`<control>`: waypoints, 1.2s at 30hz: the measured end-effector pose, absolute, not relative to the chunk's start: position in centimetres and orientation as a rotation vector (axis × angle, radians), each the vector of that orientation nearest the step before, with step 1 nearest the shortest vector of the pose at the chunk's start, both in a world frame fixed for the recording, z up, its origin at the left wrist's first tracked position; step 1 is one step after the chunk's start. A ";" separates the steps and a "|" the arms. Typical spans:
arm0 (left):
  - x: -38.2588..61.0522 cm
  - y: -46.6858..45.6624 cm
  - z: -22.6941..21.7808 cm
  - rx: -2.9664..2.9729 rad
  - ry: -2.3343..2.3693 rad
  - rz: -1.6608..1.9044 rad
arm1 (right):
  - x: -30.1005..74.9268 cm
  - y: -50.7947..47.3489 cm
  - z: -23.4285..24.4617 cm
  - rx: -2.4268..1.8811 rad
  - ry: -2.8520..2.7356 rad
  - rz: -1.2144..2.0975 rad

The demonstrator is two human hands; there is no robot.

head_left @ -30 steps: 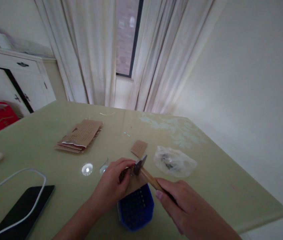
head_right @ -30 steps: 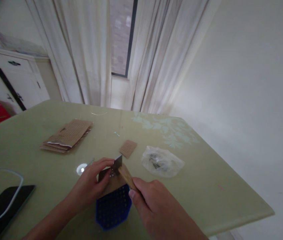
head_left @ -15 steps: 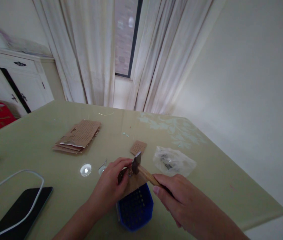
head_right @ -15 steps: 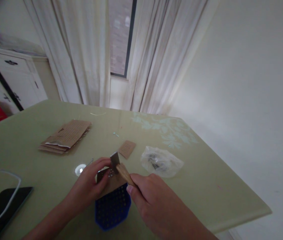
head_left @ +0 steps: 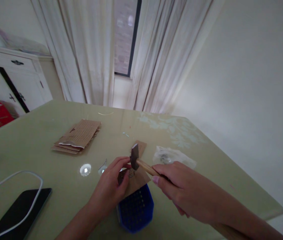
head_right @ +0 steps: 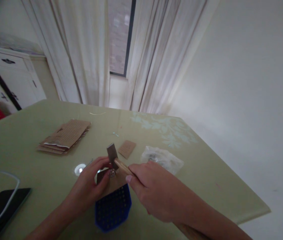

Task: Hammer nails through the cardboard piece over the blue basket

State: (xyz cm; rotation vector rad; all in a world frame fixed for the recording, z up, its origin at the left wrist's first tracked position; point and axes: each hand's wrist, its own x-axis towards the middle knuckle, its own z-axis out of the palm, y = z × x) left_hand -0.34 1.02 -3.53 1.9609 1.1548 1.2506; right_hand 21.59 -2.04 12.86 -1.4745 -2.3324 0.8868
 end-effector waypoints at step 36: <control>-3.4 -0.7 -4.2 2.087 1.256 0.858 | 23.9 4.1 -3.5 -1.170 -1.368 1.624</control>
